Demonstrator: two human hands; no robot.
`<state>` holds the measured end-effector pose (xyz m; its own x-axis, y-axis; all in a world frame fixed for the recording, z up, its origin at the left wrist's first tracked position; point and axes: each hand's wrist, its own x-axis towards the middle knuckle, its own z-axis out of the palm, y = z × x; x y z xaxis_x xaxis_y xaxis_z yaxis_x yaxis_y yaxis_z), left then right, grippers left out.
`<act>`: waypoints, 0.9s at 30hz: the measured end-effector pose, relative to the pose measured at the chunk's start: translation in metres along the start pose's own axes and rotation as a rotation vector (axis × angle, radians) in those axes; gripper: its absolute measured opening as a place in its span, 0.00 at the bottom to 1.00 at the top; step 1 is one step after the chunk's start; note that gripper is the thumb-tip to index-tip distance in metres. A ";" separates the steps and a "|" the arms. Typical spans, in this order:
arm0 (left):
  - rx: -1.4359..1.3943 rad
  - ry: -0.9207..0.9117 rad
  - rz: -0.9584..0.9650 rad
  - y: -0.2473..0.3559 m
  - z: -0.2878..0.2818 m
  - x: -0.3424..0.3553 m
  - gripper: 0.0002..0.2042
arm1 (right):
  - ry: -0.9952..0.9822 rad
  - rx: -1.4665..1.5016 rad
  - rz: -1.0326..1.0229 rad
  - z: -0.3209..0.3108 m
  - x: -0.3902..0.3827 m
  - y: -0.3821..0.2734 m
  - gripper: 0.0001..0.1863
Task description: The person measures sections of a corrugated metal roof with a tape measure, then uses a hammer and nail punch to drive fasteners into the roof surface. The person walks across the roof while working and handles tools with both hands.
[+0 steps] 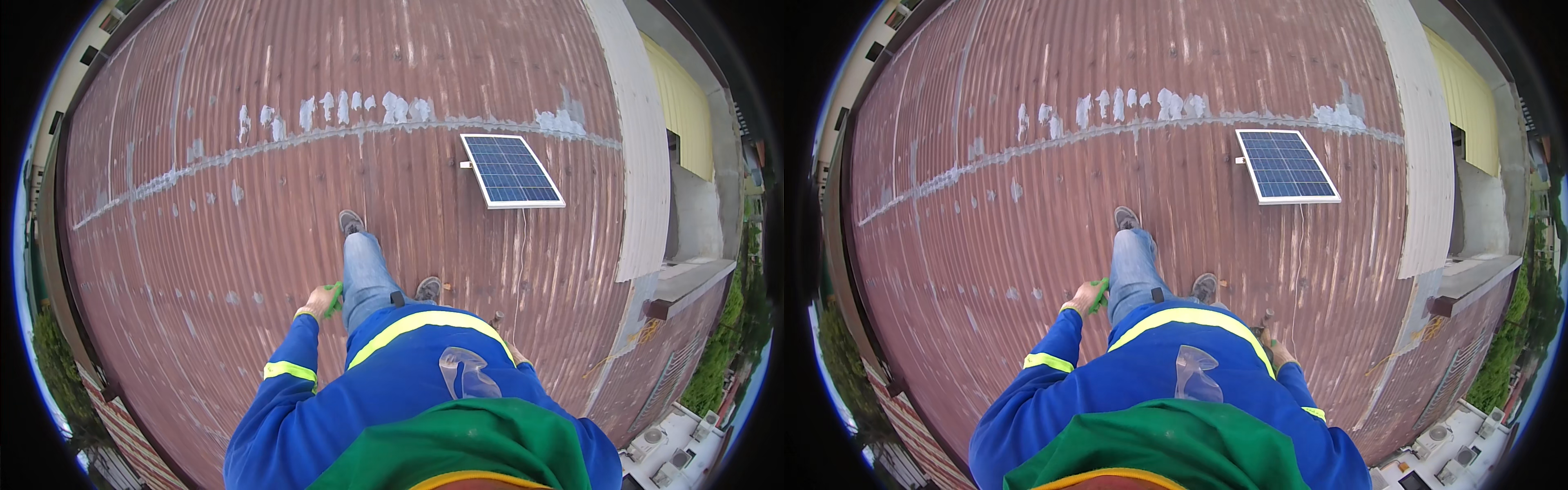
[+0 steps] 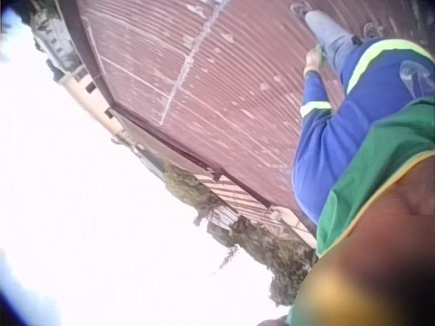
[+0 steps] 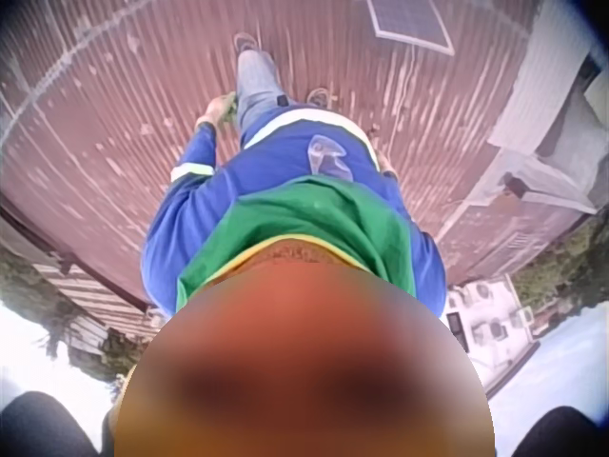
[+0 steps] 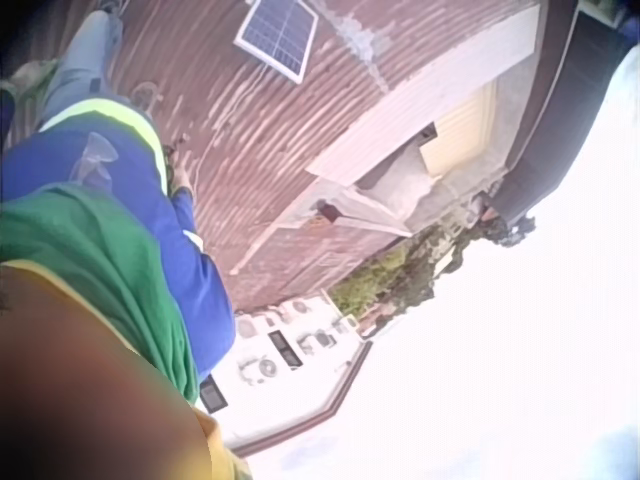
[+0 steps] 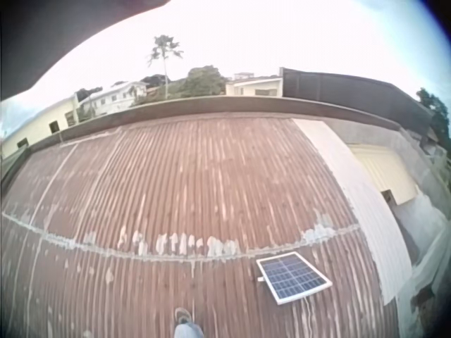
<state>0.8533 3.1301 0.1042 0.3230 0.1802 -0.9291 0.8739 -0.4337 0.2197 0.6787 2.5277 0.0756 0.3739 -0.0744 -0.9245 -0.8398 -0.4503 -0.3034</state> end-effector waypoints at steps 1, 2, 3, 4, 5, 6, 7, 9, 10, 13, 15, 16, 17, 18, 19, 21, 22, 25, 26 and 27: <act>0.004 -0.014 0.003 0.000 -0.001 0.001 0.26 | -0.001 0.009 -0.004 0.000 0.002 0.000 0.47; 0.033 -0.022 -0.007 -0.001 -0.002 0.001 0.26 | -0.003 0.018 -0.009 0.001 0.003 0.000 0.48; -0.004 -0.039 0.007 -0.002 -0.003 0.003 0.26 | -0.006 0.019 -0.017 0.001 0.005 -0.001 0.49; -0.016 -0.051 0.009 -0.003 -0.004 0.004 0.26 | -0.011 0.025 -0.014 0.001 0.007 -0.001 0.50; -0.003 -0.058 -0.004 -0.005 -0.004 0.005 0.25 | -0.028 0.031 0.001 0.000 0.008 -0.002 0.51; -0.046 -0.066 0.010 -0.007 -0.004 0.007 0.25 | -0.038 0.003 -0.044 0.000 0.009 -0.003 0.52; -0.064 -0.070 0.010 -0.010 -0.003 0.009 0.24 | -0.029 0.000 -0.043 -0.002 0.009 -0.004 0.50; -0.112 -0.074 0.017 -0.016 -0.001 0.013 0.24 | -0.032 -0.027 -0.033 -0.005 0.010 -0.006 0.48; -0.142 -0.073 0.023 -0.020 0.001 0.015 0.23 | -0.032 -0.042 -0.028 -0.006 0.010 -0.007 0.47; -0.261 -0.066 0.049 -0.032 0.007 0.020 0.22 | -0.028 -0.082 -0.015 -0.009 0.009 -0.010 0.44; -0.306 -0.067 0.056 -0.038 0.011 0.024 0.22 | -0.026 -0.102 -0.009 -0.010 0.009 -0.011 0.42; -0.310 -0.068 0.053 -0.041 0.013 0.025 0.22 | -0.028 -0.109 -0.005 -0.010 0.009 -0.012 0.41; -0.298 -0.057 0.026 -0.042 0.014 0.027 0.22 | -0.027 -0.119 -0.005 -0.010 0.009 -0.012 0.40; -0.246 -0.050 0.018 -0.044 0.015 0.028 0.21 | -0.028 -0.129 -0.003 -0.009 0.010 -0.012 0.39; -0.252 -0.049 0.027 -0.045 0.015 0.029 0.21 | -0.031 -0.147 0.002 -0.009 0.011 -0.012 0.38; -0.223 -0.021 0.013 -0.046 0.015 0.029 0.22 | -0.032 -0.178 0.003 -0.009 0.013 -0.010 0.37; -0.215 -0.037 0.024 -0.046 0.015 0.029 0.23 | -0.035 -0.198 0.006 -0.009 0.015 -0.009 0.36; -0.216 -0.039 0.033 -0.044 0.013 0.028 0.24 | -0.040 -0.266 0.005 -0.008 0.024 0.002 0.33; -0.218 -0.039 0.053 -0.043 0.012 0.027 0.24 | -0.042 -0.280 0.004 -0.008 0.029 0.007 0.32; -0.216 -0.040 0.058 -0.041 0.012 0.026 0.24 | -0.051 -0.288 0.006 -0.006 0.033 0.014 0.31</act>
<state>0.8213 3.1423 0.0669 0.3640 0.1234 -0.9232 0.9131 -0.2427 0.3276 0.6819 2.5131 0.0419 0.3425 -0.0362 -0.9388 -0.6932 -0.6842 -0.2265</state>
